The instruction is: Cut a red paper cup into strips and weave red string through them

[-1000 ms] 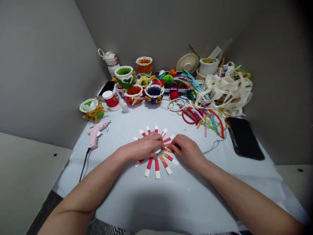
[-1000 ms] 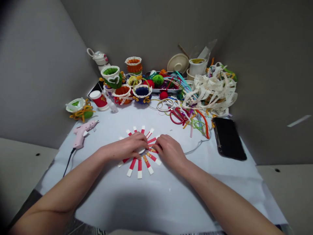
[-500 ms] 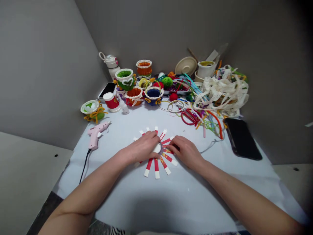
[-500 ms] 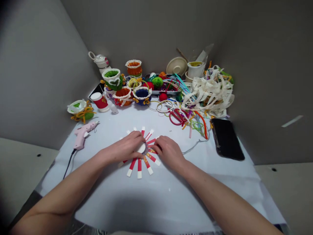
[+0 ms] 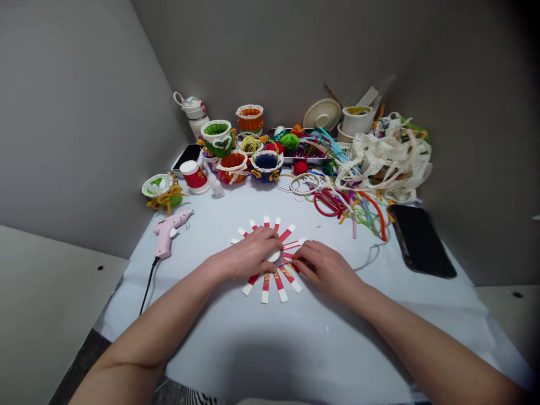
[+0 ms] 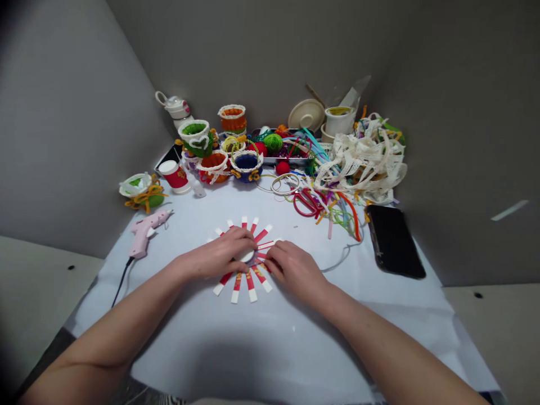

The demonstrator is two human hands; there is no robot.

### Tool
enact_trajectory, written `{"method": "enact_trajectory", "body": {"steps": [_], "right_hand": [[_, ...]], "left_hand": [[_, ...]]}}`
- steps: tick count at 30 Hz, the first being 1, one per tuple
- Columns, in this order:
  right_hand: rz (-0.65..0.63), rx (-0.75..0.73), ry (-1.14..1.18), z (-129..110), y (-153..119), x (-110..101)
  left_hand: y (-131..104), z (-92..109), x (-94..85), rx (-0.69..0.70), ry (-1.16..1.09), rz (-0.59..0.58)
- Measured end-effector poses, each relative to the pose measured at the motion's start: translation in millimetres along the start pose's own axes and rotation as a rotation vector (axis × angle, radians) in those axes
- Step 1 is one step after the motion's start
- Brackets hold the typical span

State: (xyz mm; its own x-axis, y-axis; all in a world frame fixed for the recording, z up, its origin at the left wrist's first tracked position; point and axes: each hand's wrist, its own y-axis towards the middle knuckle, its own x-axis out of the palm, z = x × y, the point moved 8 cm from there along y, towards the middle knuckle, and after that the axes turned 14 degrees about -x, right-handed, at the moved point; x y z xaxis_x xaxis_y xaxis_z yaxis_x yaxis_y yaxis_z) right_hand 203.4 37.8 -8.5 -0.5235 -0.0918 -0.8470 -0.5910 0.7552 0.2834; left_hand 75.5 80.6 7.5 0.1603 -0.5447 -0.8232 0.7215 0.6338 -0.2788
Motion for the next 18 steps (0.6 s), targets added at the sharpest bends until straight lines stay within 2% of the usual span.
{"method": "enact_trajectory", "body": {"steps": [7,12,18], "right_hand": [[-0.161,-0.114,-0.001,-27.4,-9.0,-3.5],[-0.268,-0.209,-0.034,-47.0,-16.1,4.3],[-0.378,-0.279,-0.139,-54.2,-22.2,13.9]], "left_hand": [[1.8,-3.8,2.4,0.004,-0.015,0.008],[2.6,-5.5,2.0,0.007,-0.03,-0.01],[3.9,-5.9,2.5,-0.01,-0.036,-0.027]]}}
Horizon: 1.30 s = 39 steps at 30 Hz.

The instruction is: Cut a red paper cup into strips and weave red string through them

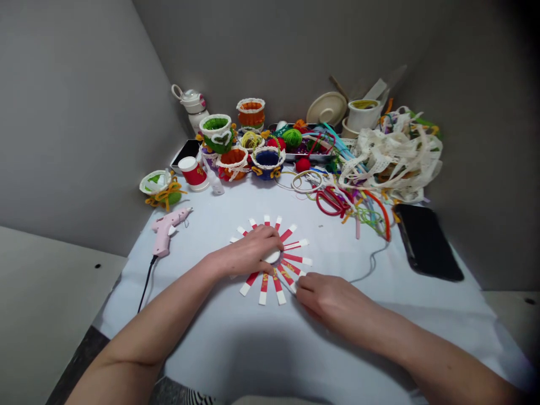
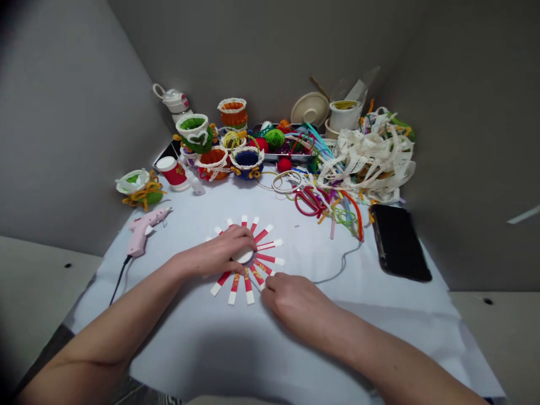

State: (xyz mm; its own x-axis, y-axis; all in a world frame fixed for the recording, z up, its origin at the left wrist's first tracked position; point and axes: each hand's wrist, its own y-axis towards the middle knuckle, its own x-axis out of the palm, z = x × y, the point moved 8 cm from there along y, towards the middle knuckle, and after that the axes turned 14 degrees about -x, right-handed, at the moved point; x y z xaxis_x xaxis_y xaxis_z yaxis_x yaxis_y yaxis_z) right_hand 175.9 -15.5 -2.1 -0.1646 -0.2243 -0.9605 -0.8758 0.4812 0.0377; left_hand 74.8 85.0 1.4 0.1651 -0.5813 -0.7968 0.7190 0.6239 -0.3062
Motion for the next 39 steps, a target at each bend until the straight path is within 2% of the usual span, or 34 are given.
{"method": "enact_trajectory", "body": {"steps": [4,7,10,14,18,23,26,29,31,39], "right_hand": [[0.042,0.061,-0.102,8.0,-5.7,-4.5],[0.11,0.181,-0.125,25.6,-11.6,-11.4],[0.171,0.265,-0.046,45.9,-13.0,-15.8],[0.26,0.286,0.143,64.3,-4.6,-13.3],[0.394,0.387,0.119,76.0,1.1,-9.9],[0.451,0.402,0.086,76.8,7.3,-5.7],[0.466,0.409,0.105,78.0,6.6,-6.3],[0.48,0.41,0.111,78.5,5.1,-7.7],[0.488,0.404,0.129,77.8,4.4,-8.4],[0.494,0.201,0.213,55.0,5.1,-19.8]], "left_hand": [[0.8,-0.6,1.4,0.005,0.007,0.005],[1.0,-1.3,2.3,-0.001,-0.002,-0.004],[0.4,-1.3,2.1,0.007,-0.026,-0.004],[0.2,-1.3,1.5,0.017,-0.042,0.014],[0.7,2.3,3.8,0.033,-0.025,-0.025],[-0.2,6.0,3.4,0.049,0.007,-0.051],[-2.1,5.9,-0.2,0.053,-0.023,-0.004],[-2.8,2.1,-4.5,-0.005,-0.013,0.071],[-2.5,0.0,-4.8,-0.045,0.028,0.08],[-4.5,5.9,-7.1,0.093,0.082,-0.015]]}}
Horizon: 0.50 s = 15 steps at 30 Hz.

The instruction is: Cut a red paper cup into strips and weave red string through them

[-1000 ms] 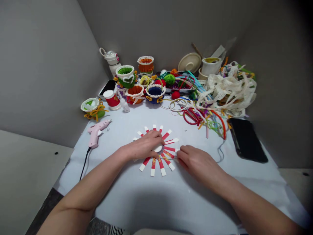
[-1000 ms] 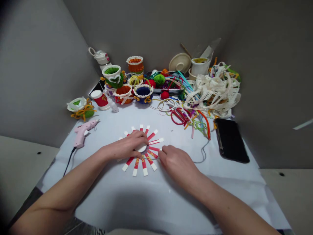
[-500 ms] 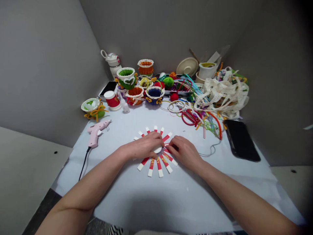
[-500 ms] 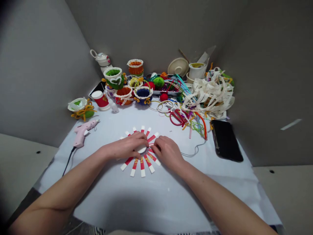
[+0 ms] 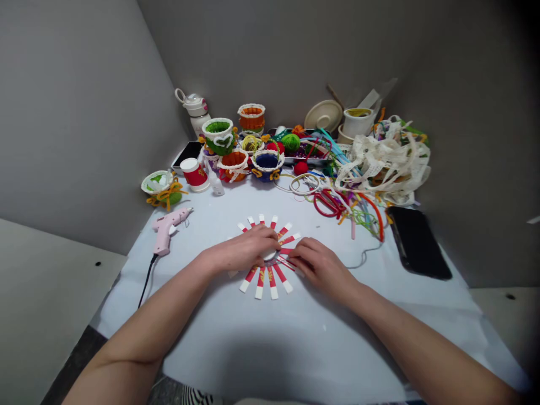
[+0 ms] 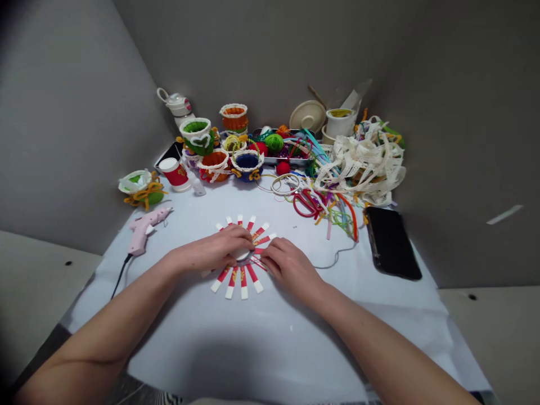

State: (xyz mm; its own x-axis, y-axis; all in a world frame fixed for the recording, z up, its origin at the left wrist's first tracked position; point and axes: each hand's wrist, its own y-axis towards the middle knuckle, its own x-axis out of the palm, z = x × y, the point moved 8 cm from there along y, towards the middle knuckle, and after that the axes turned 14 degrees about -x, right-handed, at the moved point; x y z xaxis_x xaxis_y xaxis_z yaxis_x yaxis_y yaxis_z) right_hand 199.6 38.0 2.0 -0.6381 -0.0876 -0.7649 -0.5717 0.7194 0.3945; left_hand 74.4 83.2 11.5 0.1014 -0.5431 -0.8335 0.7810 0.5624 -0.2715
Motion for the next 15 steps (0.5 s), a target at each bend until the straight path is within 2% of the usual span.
{"method": "enact_trajectory", "body": {"steps": [4,9,12,15], "right_hand": [[-0.062,-0.026,-0.013,-8.6,-2.9,-0.1],[-0.194,-0.062,-0.041,-22.7,-6.9,5.3],[-0.293,-0.034,0.003,-30.4,-10.2,12.5],[-0.338,0.05,0.076,-34.9,-13.1,18.7]], "left_hand": [[-0.9,-3.5,2.7,-0.015,-0.017,-0.032],[1.0,-3.6,2.5,-0.081,-0.018,0.015],[2.6,-3.8,4.3,-0.095,-0.012,0.007],[3.7,-6.8,5.7,-0.096,-0.017,-0.002]]}}
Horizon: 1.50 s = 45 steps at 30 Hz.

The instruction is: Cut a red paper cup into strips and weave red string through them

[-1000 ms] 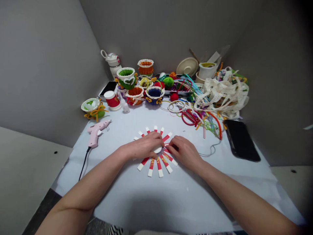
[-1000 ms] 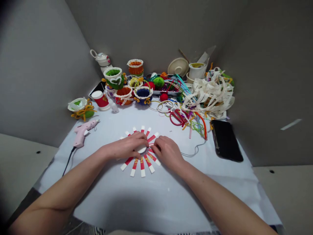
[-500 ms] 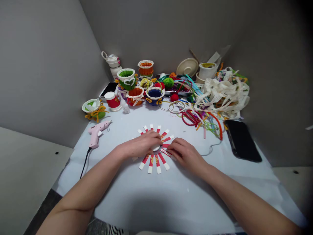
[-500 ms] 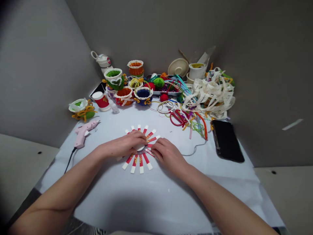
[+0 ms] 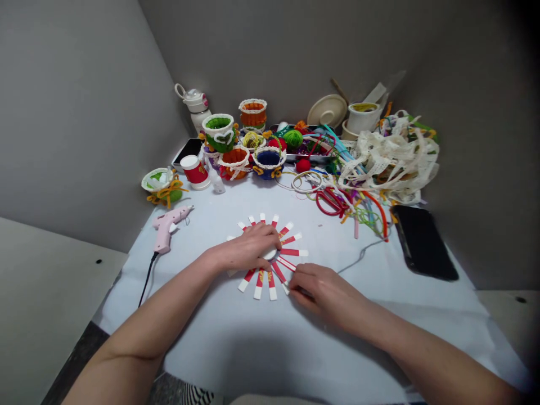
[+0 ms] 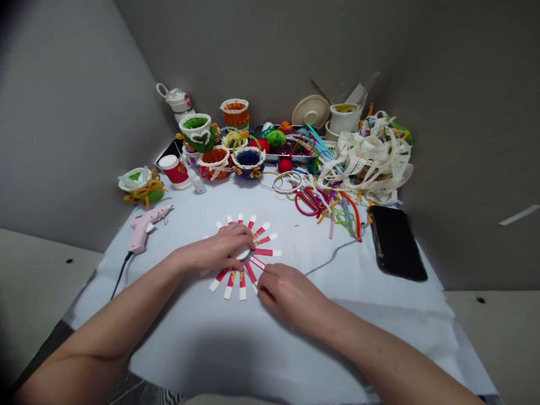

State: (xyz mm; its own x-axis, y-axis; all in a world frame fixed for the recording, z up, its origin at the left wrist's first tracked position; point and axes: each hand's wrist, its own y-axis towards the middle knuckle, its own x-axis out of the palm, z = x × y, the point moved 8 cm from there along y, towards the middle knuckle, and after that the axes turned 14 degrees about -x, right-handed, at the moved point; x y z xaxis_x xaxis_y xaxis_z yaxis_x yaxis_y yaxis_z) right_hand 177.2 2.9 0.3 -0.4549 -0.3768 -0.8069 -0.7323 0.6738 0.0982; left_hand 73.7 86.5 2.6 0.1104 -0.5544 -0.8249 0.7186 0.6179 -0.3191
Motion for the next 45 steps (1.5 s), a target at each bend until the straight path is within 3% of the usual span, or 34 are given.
{"method": "enact_trajectory", "body": {"steps": [4,9,14,17,22,26,34,38,41,45], "right_hand": [[-0.028,0.048,0.045,-4.0,-0.9,11.8],[-0.111,0.002,-0.163,-4.9,-6.6,23.8],[0.047,0.137,-0.367,13.7,-12.7,0.3],[0.15,0.21,-0.35,29.2,-11.8,-12.9],[0.245,0.187,-0.208,45.3,-2.7,-17.5],[0.357,0.186,-0.25,50.6,1.0,-21.3],[0.352,0.219,-0.204,60.8,4.1,-15.3],[0.363,0.236,-0.203,61.0,3.3,-17.1],[0.37,0.176,-0.169,54.4,4.3,-20.9],[0.368,-0.017,-0.09,35.9,6.5,-25.0]], "left_hand": [[0.9,-3.7,0.8,0.004,-0.005,-0.006],[2.3,-6.1,2.1,0.007,-0.006,-0.004],[1.6,-3.6,0.3,0.028,-0.018,-0.001],[-0.3,-2.3,-0.8,0.033,-0.033,-0.021],[-2.6,-0.5,0.1,0.073,-0.073,-0.061],[-2.4,3.5,1.7,0.111,-0.063,-0.069],[-5.6,4.3,-1.3,0.119,-0.1,-0.026],[-4.2,1.3,-5.1,0.028,-0.065,0.054],[-2.5,0.8,-4.4,-0.01,-0.024,0.043],[-3.7,1.7,-3.5,0.065,0.007,-0.023]]}}
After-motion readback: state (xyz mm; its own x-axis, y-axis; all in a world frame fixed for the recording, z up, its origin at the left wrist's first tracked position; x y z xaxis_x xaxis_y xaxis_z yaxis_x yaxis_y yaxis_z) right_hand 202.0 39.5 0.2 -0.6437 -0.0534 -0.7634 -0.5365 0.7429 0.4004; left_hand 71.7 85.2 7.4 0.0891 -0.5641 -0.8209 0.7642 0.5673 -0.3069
